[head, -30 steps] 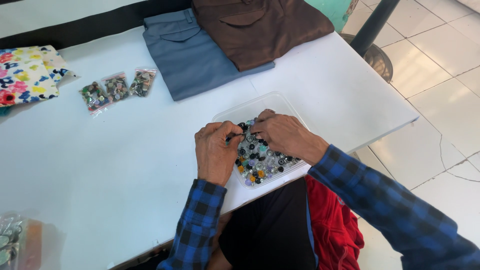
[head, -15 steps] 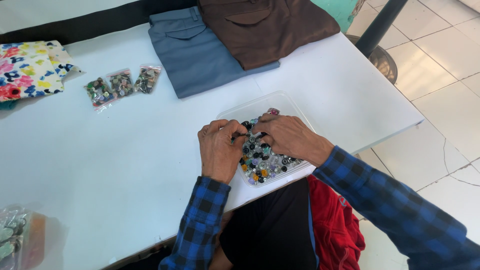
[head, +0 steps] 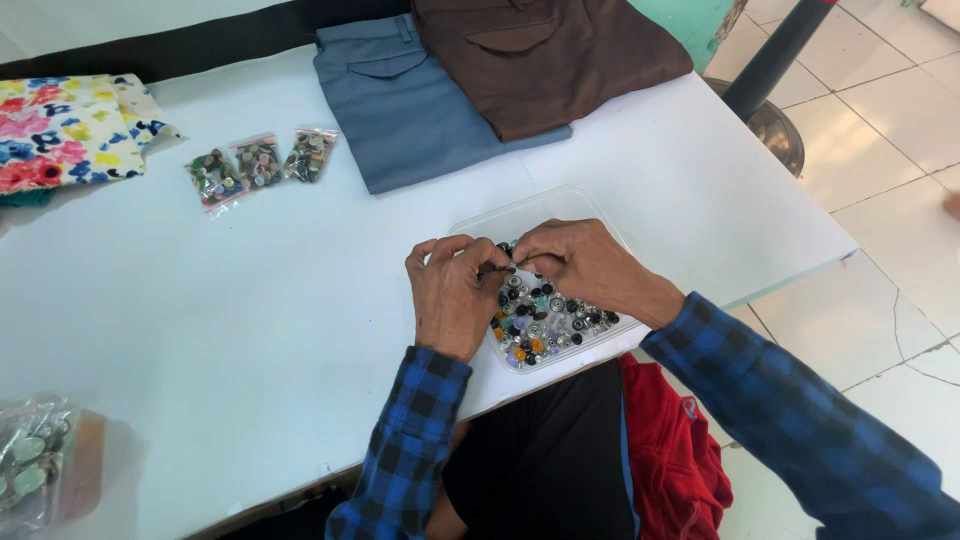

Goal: The person sorts buttons from a container into small plastic bags by hand and then places the filled bags into a larger container.

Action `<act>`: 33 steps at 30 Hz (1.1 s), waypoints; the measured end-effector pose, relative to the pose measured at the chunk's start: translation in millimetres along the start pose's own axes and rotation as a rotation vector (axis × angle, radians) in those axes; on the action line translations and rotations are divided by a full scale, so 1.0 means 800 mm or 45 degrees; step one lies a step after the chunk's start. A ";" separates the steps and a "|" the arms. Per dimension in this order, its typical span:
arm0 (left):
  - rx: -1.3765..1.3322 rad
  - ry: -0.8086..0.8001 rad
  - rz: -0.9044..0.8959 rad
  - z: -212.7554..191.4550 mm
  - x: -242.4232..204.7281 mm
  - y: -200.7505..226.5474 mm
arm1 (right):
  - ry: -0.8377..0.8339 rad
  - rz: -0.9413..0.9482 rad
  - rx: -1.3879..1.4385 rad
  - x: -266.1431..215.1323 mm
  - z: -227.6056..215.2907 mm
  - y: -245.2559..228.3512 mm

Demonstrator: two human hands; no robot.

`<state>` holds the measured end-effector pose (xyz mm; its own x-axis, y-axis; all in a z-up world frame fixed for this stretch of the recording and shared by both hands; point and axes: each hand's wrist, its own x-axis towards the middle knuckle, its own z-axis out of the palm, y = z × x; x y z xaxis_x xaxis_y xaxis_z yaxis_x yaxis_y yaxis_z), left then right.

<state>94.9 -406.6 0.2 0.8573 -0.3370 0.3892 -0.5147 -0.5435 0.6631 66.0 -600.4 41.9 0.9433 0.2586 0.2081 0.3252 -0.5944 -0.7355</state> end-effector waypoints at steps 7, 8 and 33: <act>0.105 0.085 0.074 0.004 0.003 0.002 | -0.020 -0.033 0.054 -0.005 -0.005 -0.027; 0.069 0.132 0.156 0.005 0.003 0.002 | 0.027 0.001 0.120 -0.006 -0.005 -0.030; -0.306 0.132 -0.309 -0.197 -0.112 -0.163 | 0.288 0.036 0.046 0.066 0.270 -0.113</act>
<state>86.7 -184.0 -20.3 0.9573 -0.1337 0.2563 -0.2887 -0.3979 0.8708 72.0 -368.4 -19.6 0.9443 0.0622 0.3231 0.2994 -0.5701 -0.7651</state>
